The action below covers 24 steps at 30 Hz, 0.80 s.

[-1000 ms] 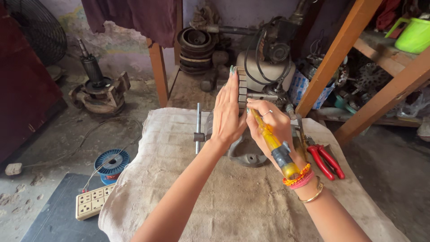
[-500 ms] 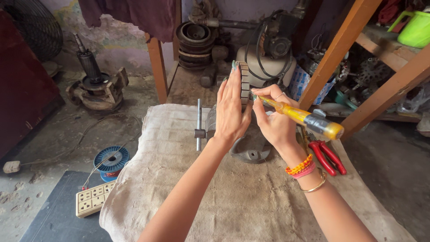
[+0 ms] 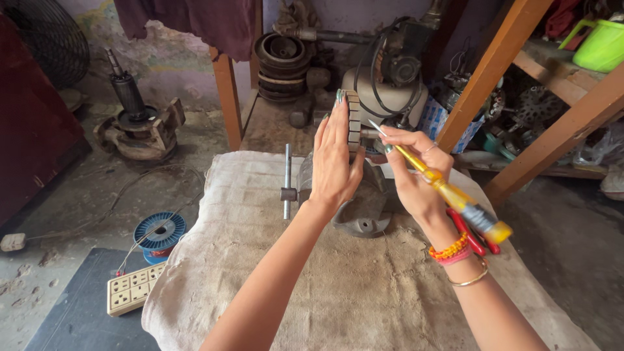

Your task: The person winds copper wire around the slots of a motor armature clamped in a bench vise, pressing and seating the wire by hand while rotating the armature. Near the end they pick up a screwdriver and work it along the armature slots before steadying the assembly with both hands.

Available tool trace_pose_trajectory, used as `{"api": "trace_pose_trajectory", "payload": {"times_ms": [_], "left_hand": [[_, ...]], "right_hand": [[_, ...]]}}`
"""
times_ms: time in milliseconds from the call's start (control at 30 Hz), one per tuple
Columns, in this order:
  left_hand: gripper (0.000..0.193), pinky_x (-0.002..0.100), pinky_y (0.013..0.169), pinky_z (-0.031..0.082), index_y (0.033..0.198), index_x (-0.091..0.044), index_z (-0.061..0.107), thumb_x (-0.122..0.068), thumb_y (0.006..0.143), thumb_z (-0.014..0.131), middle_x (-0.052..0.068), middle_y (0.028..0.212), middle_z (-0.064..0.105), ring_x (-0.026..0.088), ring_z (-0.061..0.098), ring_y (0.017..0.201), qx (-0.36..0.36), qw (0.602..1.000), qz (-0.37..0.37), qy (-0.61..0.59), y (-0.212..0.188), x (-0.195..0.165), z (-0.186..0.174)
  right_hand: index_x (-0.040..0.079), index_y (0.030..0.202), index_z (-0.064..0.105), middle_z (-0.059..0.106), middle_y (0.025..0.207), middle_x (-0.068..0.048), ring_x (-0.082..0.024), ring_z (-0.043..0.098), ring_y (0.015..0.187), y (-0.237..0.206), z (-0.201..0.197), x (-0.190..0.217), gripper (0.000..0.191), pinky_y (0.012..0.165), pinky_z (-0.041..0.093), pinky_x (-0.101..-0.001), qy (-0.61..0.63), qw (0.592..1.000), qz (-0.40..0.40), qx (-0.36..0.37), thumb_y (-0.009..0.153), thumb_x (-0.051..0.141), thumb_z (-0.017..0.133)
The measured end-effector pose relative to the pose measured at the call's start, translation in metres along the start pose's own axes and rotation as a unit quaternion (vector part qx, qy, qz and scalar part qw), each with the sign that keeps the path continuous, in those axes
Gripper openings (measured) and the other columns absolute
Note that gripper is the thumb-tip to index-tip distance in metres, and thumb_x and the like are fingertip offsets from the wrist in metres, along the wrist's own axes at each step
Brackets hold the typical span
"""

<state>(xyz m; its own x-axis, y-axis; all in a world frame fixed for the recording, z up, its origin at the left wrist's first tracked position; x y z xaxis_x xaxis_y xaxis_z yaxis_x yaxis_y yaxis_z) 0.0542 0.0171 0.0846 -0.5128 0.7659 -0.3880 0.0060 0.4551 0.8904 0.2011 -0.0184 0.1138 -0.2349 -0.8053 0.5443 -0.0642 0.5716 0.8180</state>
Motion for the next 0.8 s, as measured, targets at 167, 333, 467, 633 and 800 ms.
{"api": "trace_pose_trajectory", "payload": {"times_ms": [167, 333, 467, 633, 800], "left_hand": [[0.088, 0.048, 0.129, 0.024, 0.161, 0.003, 0.019, 0.000, 0.084, 0.063, 0.027, 0.162, 0.037, 0.037, 0.036, 0.153, -0.008, 1.000, 0.006, -0.008, 0.000, 0.000, -0.002], [0.088, 0.048, 0.129, 0.025, 0.161, 0.002, 0.020, 0.001, 0.084, 0.063, 0.026, 0.162, 0.038, 0.037, 0.038, 0.153, -0.009, 1.000, 0.004, -0.010, 0.000, -0.001, -0.001], [0.089, 0.048, 0.129, 0.025, 0.161, 0.002, 0.020, 0.001, 0.084, 0.063, 0.026, 0.162, 0.038, 0.037, 0.037, 0.153, -0.007, 1.000, 0.002, -0.012, 0.000, -0.001, -0.002], [0.090, 0.048, 0.128, 0.024, 0.161, 0.003, 0.017, 0.001, 0.083, 0.063, 0.026, 0.163, 0.036, 0.037, 0.035, 0.153, 0.000, 1.000, -0.007, -0.011, 0.001, -0.001, -0.001], [0.091, 0.048, 0.128, 0.024, 0.161, 0.003, 0.017, 0.002, 0.082, 0.062, 0.025, 0.163, 0.037, 0.036, 0.036, 0.153, 0.003, 1.000, -0.005, -0.014, 0.001, -0.001, -0.003]], "right_hand": [[-0.004, 0.110, 0.067, 0.071, 0.127, -0.017, -0.020, 0.068, 0.120, -0.003, 0.010, -0.009, 0.014, 0.108, 0.054, -0.0329, 0.019, 0.999, 0.022, 0.027, 0.099, -0.008, 0.060], [-0.006, 0.110, 0.067, 0.071, 0.127, -0.018, -0.020, 0.068, 0.120, -0.007, 0.012, -0.016, 0.014, 0.109, 0.054, -0.0330, 0.033, 0.999, 0.028, 0.014, 0.099, -0.009, 0.059], [-0.006, 0.109, 0.067, 0.071, 0.126, -0.019, -0.019, 0.071, 0.114, -0.007, 0.011, -0.022, 0.014, 0.105, 0.056, -0.0322, 0.055, 0.997, 0.057, -0.003, 0.098, -0.009, 0.060], [-0.007, 0.109, 0.066, 0.073, 0.119, -0.020, -0.019, 0.073, 0.108, -0.002, 0.001, -0.017, 0.008, 0.100, 0.060, -0.0312, 0.063, 0.996, 0.041, -0.042, 0.102, -0.005, 0.063], [-0.009, 0.110, 0.065, 0.074, 0.114, -0.018, -0.019, 0.074, 0.101, -0.002, 0.003, -0.014, 0.011, 0.095, 0.061, -0.0314, 0.059, 0.996, 0.059, -0.043, 0.102, -0.002, 0.063]]}}
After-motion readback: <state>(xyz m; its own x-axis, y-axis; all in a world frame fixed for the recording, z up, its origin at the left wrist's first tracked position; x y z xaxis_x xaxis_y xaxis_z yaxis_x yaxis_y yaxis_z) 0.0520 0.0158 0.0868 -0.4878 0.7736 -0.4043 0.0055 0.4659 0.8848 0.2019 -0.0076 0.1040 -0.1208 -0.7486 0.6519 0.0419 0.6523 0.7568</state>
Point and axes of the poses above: each hand's wrist, its own y-axis towards the middle knuckle, its own z-axis out of the palm, x = y × z, the point moved 7 cm from there along y, towards the middle knuckle
